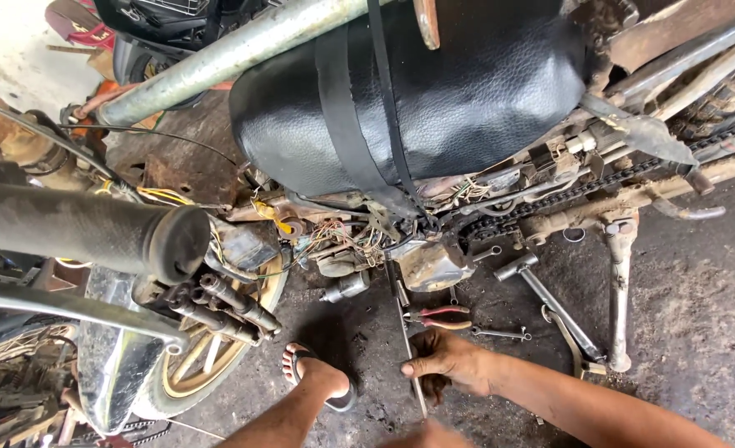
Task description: The person works on the engine area of a motorcycle, using pliers and a wrench to manipulate components near the fuel tank and wiring. They adjust their position and tools while continuing to work on the engine assembly.
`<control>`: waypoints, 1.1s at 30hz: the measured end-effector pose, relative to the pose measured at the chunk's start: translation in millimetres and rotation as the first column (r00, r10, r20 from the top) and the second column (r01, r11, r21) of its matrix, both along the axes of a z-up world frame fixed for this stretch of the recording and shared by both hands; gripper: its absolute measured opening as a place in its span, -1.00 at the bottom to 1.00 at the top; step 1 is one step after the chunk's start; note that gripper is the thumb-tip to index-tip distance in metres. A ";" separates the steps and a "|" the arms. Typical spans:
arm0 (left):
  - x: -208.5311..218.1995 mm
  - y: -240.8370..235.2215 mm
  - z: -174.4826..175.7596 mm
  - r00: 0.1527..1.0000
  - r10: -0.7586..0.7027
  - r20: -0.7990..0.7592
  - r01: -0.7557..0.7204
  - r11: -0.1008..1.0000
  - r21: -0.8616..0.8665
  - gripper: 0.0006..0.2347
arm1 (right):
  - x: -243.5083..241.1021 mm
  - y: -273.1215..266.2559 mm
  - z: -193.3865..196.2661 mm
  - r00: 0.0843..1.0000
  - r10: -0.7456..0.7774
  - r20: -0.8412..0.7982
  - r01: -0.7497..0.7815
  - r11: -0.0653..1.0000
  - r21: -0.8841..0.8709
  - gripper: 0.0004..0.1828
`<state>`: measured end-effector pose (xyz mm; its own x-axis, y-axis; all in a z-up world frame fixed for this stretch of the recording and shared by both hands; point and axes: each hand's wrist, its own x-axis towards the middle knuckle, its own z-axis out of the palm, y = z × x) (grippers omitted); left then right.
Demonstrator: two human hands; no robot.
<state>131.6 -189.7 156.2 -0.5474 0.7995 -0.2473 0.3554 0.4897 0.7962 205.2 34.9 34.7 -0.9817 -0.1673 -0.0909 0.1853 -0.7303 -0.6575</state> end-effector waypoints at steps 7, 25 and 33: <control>-70.8 140.3 49.3 0.994 -0.032 -0.109 0.012 0.985 -0.171 -0.71 | 8.2 0.5 20.1 0.999 -0.019 0.044 0.021 0.999 -0.047 -0.55; -93.5 173.1 -6.2 0.844 0.246 0.476 -0.339 0.933 0.119 -0.69 | 7.8 4.1 26.2 1.000 -0.009 -0.020 0.008 0.999 -0.046 -0.58; -115.1 168.5 -50.5 0.711 0.148 0.688 -0.453 0.844 0.286 -0.66 | 8.6 2.5 35.2 0.995 -0.060 0.081 0.066 0.995 -0.072 -0.55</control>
<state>16.6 -21.2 105.7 -0.6177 0.7215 -0.3127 -0.3980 0.0561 0.9157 213.8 37.4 70.0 -0.9808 -0.1142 -0.1582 0.1863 -0.7889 -0.5856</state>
